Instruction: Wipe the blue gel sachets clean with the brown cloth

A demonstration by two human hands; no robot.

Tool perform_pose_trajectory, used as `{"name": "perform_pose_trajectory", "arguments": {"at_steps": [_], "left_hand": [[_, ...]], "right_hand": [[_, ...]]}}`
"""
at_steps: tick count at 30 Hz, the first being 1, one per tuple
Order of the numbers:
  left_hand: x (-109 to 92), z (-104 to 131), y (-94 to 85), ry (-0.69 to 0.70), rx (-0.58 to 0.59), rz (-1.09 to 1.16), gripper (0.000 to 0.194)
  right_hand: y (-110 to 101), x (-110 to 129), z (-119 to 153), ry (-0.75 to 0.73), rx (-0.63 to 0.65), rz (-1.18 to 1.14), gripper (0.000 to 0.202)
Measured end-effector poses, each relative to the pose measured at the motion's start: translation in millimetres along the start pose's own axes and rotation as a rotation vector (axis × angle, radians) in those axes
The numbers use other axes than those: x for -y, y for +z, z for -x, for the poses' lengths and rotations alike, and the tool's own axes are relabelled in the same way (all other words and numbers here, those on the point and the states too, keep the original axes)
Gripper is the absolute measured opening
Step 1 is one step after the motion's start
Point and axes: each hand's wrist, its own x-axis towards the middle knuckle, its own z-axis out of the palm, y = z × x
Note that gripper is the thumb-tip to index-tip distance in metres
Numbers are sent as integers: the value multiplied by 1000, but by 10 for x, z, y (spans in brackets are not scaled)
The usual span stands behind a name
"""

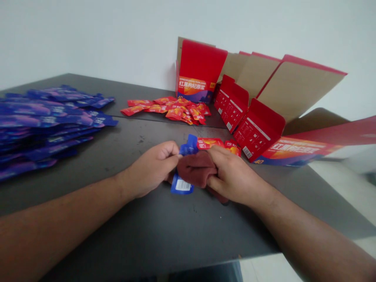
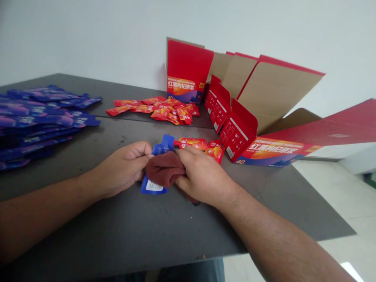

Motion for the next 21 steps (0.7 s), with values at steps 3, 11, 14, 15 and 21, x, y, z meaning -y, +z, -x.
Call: {"name": "perform_pose_trajectory", "arguments": {"at_steps": [3, 11, 14, 15, 21], "left_hand": [[-26, 4, 18, -19, 0, 5, 22], [-50, 13, 38, -16, -3, -14, 24], [-59, 17, 44, -22, -5, -45, 25], [-64, 19, 45, -21, -9, -54, 25], [-91, 19, 48, -18, -9, -82, 25]], "right_hand": [[-2, -21, -14, 39, -85, 6, 21], [-13, -18, -24, 63, -78, -2, 22], [-21, -31, -33, 74, -95, -21, 25], [-23, -35, -34, 57, -71, -28, 23], [-21, -42, -45, 76, -86, -21, 21]]}}
